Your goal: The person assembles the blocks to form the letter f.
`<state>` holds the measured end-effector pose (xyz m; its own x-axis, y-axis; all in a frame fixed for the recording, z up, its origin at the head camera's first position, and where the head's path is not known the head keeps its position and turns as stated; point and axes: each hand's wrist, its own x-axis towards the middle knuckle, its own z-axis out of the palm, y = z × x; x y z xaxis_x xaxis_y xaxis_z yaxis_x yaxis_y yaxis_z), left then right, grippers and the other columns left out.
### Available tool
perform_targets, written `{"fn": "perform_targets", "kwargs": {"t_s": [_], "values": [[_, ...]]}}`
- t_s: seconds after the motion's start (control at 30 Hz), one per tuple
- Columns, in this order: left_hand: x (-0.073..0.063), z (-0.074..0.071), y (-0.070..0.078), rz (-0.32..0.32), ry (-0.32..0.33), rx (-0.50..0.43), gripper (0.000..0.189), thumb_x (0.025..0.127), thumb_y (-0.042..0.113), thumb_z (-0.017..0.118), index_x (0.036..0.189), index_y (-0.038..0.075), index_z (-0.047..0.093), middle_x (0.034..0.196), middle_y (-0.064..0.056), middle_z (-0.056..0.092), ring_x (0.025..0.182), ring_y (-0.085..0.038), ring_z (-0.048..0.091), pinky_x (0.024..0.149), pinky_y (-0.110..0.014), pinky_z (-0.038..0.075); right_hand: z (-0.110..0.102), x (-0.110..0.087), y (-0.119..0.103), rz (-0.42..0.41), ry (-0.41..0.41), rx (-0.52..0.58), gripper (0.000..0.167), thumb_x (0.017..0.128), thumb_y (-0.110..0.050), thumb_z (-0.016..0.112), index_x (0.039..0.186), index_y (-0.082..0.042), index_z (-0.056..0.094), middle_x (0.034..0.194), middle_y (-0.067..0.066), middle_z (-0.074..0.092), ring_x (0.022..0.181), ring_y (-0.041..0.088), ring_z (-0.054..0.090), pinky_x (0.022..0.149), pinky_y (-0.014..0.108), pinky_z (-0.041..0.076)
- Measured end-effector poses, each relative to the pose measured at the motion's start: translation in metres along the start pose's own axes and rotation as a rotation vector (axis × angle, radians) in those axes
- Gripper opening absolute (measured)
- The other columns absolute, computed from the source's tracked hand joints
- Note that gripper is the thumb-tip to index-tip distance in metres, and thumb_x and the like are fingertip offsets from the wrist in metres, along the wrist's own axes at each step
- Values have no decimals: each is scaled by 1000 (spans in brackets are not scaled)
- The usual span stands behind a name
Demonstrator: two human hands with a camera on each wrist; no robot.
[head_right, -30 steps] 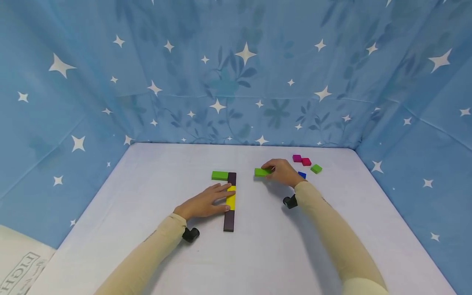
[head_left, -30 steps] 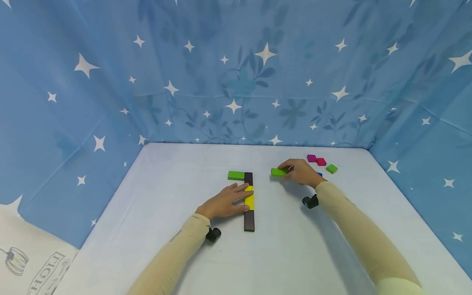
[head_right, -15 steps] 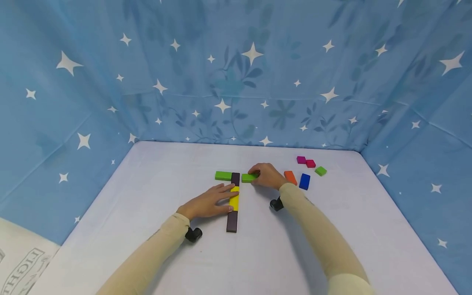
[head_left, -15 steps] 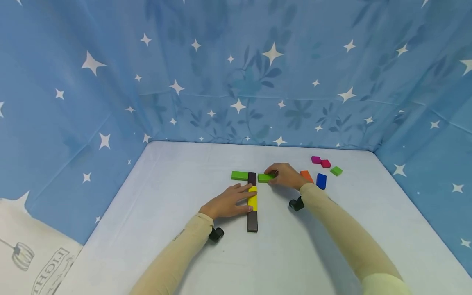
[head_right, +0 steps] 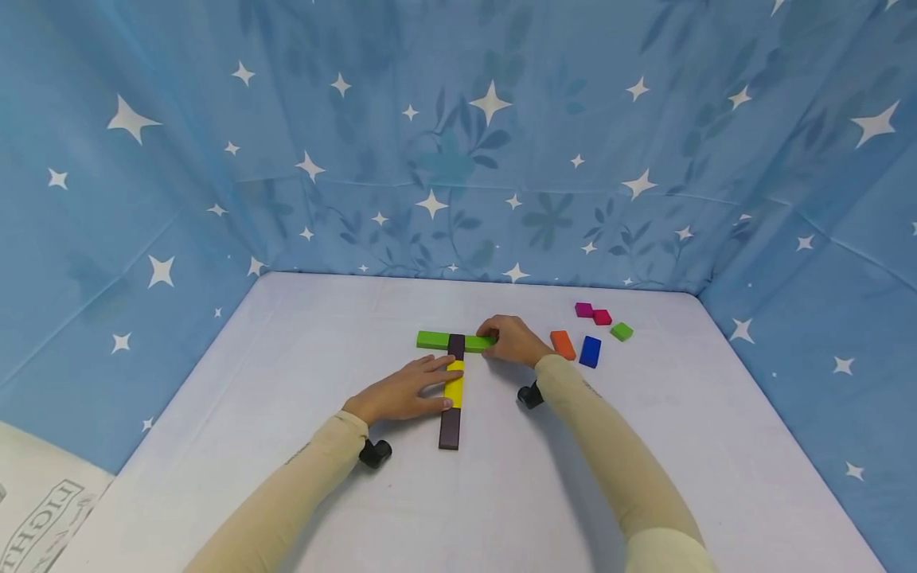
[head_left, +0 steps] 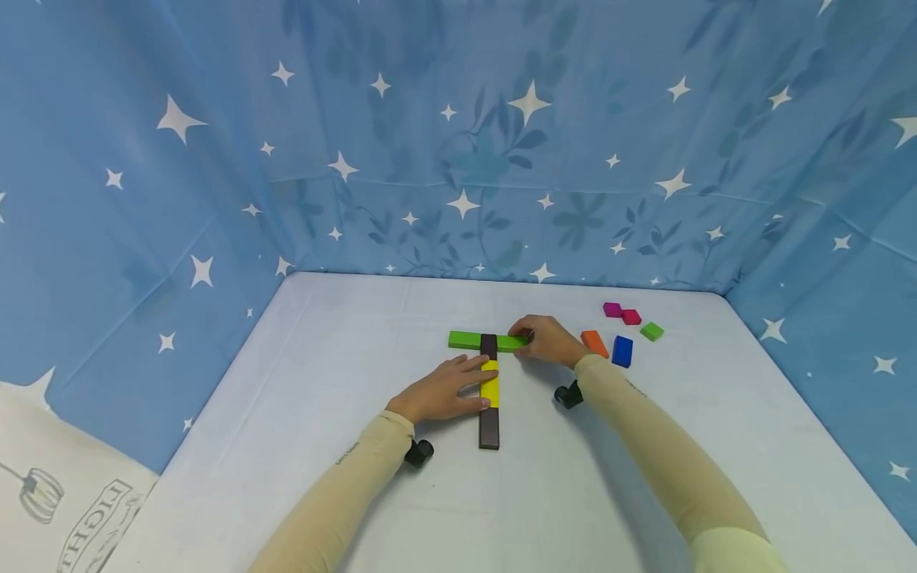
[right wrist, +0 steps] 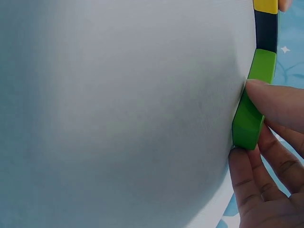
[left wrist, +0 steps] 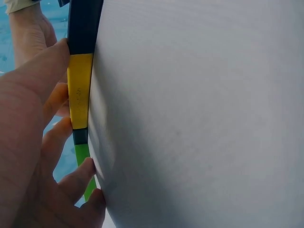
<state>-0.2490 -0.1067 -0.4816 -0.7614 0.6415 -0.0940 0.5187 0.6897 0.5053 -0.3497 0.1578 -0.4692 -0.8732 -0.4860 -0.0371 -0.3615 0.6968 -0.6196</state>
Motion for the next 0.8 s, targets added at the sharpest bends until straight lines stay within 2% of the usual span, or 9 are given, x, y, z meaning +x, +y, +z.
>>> {"fn": "perform_targets", "kwargs": {"t_s": [0.33,0.6,0.8], "values": [[0,0,1,-1,-2,0,60,109,46,61,164,27,48,176,3,25,162,-37,19,129,-55,21,0,-2,-2,18,-10,-7,39,93,-7,83,129,1,73,119,12,72,109,30,64,107,51,53],[1,1,1,-4,-14,6,60,109,46,61,165,27,47,177,3,24,162,-37,18,128,-56,23,-8,-12,4,-14,20,19,46,95,-12,82,136,2,70,127,16,72,115,34,65,106,51,54],[1,-1,0,2,-12,3,61,109,47,62,165,26,46,177,3,24,162,-36,18,128,-56,24,-24,-25,6,59,48,52,50,98,-17,77,145,-2,66,142,18,66,129,39,59,109,56,51]]}}
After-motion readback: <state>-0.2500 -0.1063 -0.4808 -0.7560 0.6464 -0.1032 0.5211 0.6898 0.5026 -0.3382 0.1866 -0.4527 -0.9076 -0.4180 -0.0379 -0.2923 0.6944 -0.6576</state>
